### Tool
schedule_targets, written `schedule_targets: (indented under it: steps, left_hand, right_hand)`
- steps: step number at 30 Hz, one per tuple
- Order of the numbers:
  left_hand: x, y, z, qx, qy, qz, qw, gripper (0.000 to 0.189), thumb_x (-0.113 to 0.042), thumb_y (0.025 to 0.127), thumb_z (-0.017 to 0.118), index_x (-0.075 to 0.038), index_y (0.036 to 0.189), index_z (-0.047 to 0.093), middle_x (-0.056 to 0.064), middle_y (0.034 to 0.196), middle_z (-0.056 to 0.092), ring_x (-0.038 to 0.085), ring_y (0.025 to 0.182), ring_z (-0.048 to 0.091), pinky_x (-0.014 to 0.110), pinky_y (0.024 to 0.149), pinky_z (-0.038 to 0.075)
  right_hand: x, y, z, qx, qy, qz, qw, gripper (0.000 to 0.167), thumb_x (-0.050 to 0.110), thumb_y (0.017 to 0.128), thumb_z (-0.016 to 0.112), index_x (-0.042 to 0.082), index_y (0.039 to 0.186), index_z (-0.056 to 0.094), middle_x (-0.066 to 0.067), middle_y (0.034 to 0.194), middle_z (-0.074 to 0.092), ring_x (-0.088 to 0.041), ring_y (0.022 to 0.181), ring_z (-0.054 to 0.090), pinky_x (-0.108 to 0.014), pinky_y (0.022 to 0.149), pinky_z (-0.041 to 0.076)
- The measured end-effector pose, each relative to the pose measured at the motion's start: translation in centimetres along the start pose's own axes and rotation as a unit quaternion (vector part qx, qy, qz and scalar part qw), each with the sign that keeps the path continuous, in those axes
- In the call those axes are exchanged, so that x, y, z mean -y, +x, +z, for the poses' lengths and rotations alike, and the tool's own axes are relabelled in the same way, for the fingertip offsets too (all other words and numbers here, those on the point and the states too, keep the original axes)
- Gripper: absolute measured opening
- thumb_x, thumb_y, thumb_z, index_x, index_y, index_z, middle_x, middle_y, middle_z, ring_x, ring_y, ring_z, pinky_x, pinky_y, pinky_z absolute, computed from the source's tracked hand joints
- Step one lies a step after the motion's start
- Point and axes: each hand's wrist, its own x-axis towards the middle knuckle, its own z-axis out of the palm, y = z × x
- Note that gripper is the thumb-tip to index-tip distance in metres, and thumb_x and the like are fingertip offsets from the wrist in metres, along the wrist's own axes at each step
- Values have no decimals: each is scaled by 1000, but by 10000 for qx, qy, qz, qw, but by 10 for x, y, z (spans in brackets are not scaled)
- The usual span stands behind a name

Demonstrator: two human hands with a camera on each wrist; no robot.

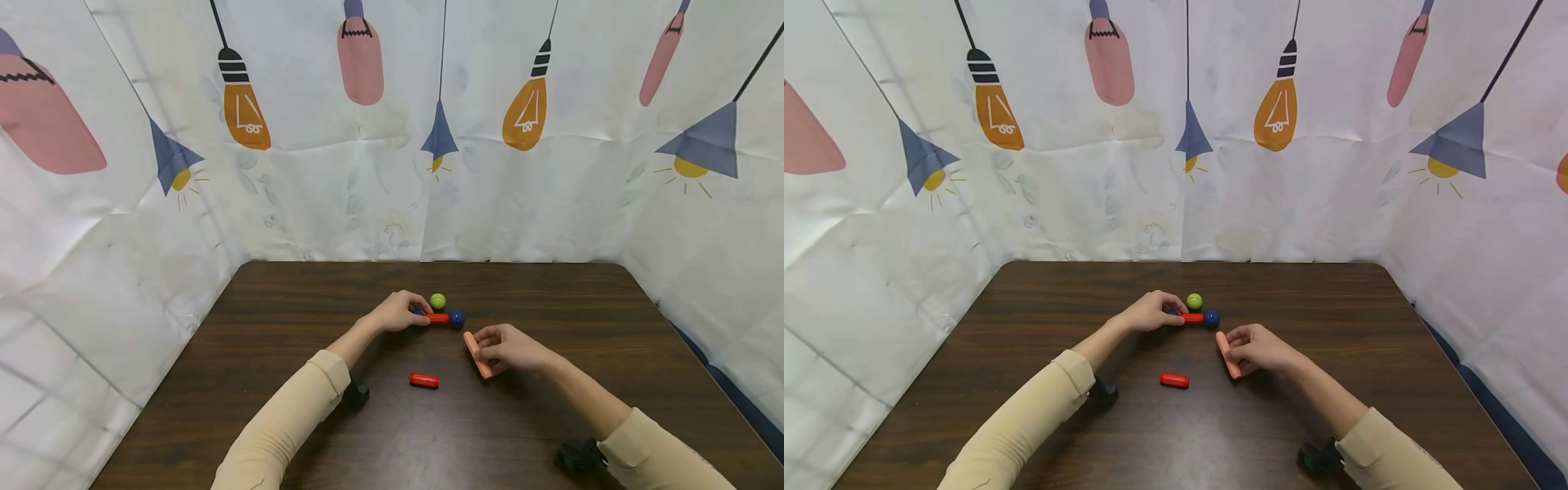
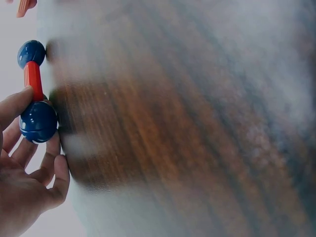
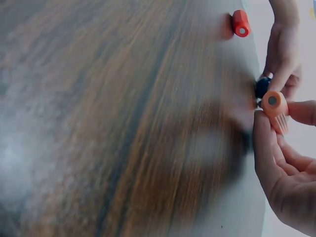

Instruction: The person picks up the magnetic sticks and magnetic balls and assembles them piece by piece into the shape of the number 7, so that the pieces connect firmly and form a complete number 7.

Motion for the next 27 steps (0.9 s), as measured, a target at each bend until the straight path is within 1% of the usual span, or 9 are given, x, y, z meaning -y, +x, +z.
schedule_targets:
  steps: [5, 10, 16, 20, 27]
  left_hand:
    - [0, 2, 1, 2, -21, 1, 10000, 17, -24, 95, 77, -16, 110, 77, -3, 106, 69, 15, 94, 60, 33, 83, 49]
    - [-1, 1, 1, 18, -50, 3, 10000, 17, -23, 96, 76, -16, 111, 77, -3, 107, 69, 15, 97, 61, 34, 86, 50]
    - [-4, -1, 1, 19, -76, -25, 10000, 17, -21, 96, 76, -15, 111, 77, -3, 107, 69, 15, 97, 60, 33, 85, 50]
    - [-3, 0, 1, 16, -42, -25, 10000, 17, -22, 96, 76, -15, 111, 77, -2, 107, 69, 15, 95, 60, 33, 84, 50]
    - [-1, 0, 1, 27, -17, -55, 10000, 17, -23, 96, 76, -16, 111, 77, -3, 106, 69, 15, 94, 60, 33, 83, 49]
  right_hand:
    - [0, 6, 2, -176, 100, 14, 9998, 55, 11, 97, 69, -15, 140, 47, -21, 123, 59, -24, 92, 66, -41, 75, 60]
    - [-1, 9, 5, -257, 248, 114, 9993, 56, 11, 97, 70, -16, 141, 46, -22, 125, 60, -24, 93, 67, -41, 75, 60]
    - [-1, 12, 7, -211, 477, 136, 9985, 57, 11, 98, 68, -17, 142, 44, -23, 128, 59, -24, 95, 67, -42, 76, 60]
    - [-2, 14, 9, -121, 724, 95, 9973, 58, 10, 100, 66, -19, 143, 40, -24, 128, 58, -24, 95, 68, -43, 79, 60]
    - [-3, 17, 14, -59, 1085, 141, 9940, 58, 7, 103, 61, -21, 145, 34, -22, 118, 62, -24, 93, 69, -43, 81, 59]
